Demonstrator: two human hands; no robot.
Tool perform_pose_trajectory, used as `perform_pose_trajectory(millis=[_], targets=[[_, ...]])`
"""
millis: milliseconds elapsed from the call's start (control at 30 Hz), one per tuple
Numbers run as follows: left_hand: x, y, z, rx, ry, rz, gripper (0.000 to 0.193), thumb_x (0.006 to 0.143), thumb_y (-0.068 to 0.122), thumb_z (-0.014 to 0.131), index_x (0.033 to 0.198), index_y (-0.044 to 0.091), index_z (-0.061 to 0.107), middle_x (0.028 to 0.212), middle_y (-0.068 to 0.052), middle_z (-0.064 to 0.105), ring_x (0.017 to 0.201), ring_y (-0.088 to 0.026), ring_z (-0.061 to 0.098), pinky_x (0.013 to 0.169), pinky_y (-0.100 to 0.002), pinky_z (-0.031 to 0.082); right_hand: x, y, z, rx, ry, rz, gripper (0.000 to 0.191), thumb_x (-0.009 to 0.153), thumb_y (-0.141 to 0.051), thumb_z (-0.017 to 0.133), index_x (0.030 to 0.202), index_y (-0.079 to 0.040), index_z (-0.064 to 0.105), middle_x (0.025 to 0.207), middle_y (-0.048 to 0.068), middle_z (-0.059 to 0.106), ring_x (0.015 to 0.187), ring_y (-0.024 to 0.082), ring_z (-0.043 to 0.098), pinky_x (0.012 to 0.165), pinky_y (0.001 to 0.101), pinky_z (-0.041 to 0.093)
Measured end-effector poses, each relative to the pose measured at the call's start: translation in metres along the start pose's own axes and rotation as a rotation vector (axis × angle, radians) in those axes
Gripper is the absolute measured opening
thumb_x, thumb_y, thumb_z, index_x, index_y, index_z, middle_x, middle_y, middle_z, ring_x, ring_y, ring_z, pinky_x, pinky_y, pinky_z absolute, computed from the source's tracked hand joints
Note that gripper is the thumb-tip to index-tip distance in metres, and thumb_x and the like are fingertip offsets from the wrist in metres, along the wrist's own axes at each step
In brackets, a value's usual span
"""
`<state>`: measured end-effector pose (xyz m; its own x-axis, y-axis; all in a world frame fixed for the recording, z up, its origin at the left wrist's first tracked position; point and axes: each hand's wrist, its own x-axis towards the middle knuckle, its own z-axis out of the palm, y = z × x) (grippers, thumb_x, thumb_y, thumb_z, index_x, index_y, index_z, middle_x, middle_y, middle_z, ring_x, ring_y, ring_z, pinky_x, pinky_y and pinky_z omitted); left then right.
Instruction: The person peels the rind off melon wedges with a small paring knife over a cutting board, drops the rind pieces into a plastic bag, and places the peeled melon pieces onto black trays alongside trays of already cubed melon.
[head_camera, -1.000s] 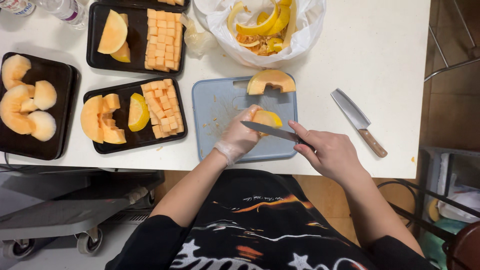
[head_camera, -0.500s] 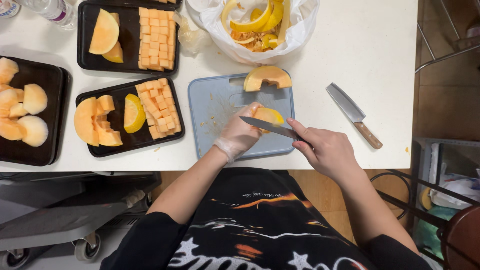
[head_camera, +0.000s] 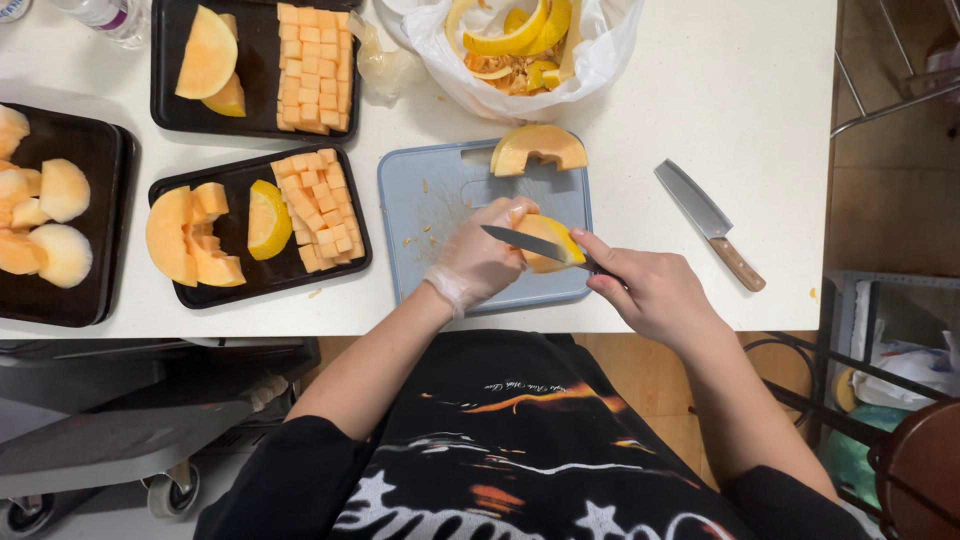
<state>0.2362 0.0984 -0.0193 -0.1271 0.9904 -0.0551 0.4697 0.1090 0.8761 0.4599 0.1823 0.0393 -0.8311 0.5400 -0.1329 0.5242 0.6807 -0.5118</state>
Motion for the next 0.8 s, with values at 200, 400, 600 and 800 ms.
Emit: perform_pose_trajectory(millis=[200, 400, 600, 800], targets=[[0.006, -0.003, 0.004, 0.076, -0.028, 0.203, 0.026, 0.088, 0.014, 0.066, 0.113, 0.010, 0.061, 0.101, -0.012, 0.067, 0.099, -0.037, 0.065, 0.085, -0.045, 0.052, 0.006, 0.003, -0.002, 0.022, -0.086, 0.003, 0.062, 0.094, -0.022, 0.063, 0.154, -0.020, 0.046, 0.082, 0.012, 0.069, 0.068, 0.034, 0.065, 0.066, 0.0418, 0.052], [0.007, -0.001, 0.002, 0.073, -0.053, 0.148, 0.031, 0.084, 0.009, 0.067, 0.115, 0.011, 0.063, 0.108, -0.011, 0.068, 0.104, -0.036, 0.066, 0.086, -0.044, 0.054, 0.005, 0.010, -0.001, 0.141, -0.157, 0.109, 0.063, 0.093, -0.017, 0.062, 0.154, -0.022, 0.044, 0.080, 0.015, 0.070, 0.072, 0.035, 0.067, 0.071, 0.0426, 0.053], [0.015, 0.005, 0.000, 0.030, -0.086, 0.359, 0.047, 0.078, 0.005, 0.073, 0.122, 0.011, 0.060, 0.121, -0.012, 0.066, 0.117, -0.036, 0.062, 0.098, -0.042, 0.051, 0.007, 0.022, 0.006, 0.265, -0.068, 0.048, 0.060, 0.092, -0.012, 0.060, 0.151, -0.022, 0.051, 0.091, 0.013, 0.074, 0.079, 0.031, 0.071, 0.077, 0.0384, 0.056], [0.009, -0.018, -0.003, -0.109, 0.340, 0.408, 0.054, 0.084, 0.023, 0.069, 0.132, 0.005, 0.054, 0.114, -0.016, 0.063, 0.105, -0.034, 0.060, 0.093, -0.043, 0.049, 0.001, 0.025, 0.002, 0.057, 0.270, -0.111, 0.051, 0.095, -0.017, 0.067, 0.145, -0.019, 0.059, 0.109, 0.009, 0.074, 0.089, 0.028, 0.071, 0.075, 0.0351, 0.055]])
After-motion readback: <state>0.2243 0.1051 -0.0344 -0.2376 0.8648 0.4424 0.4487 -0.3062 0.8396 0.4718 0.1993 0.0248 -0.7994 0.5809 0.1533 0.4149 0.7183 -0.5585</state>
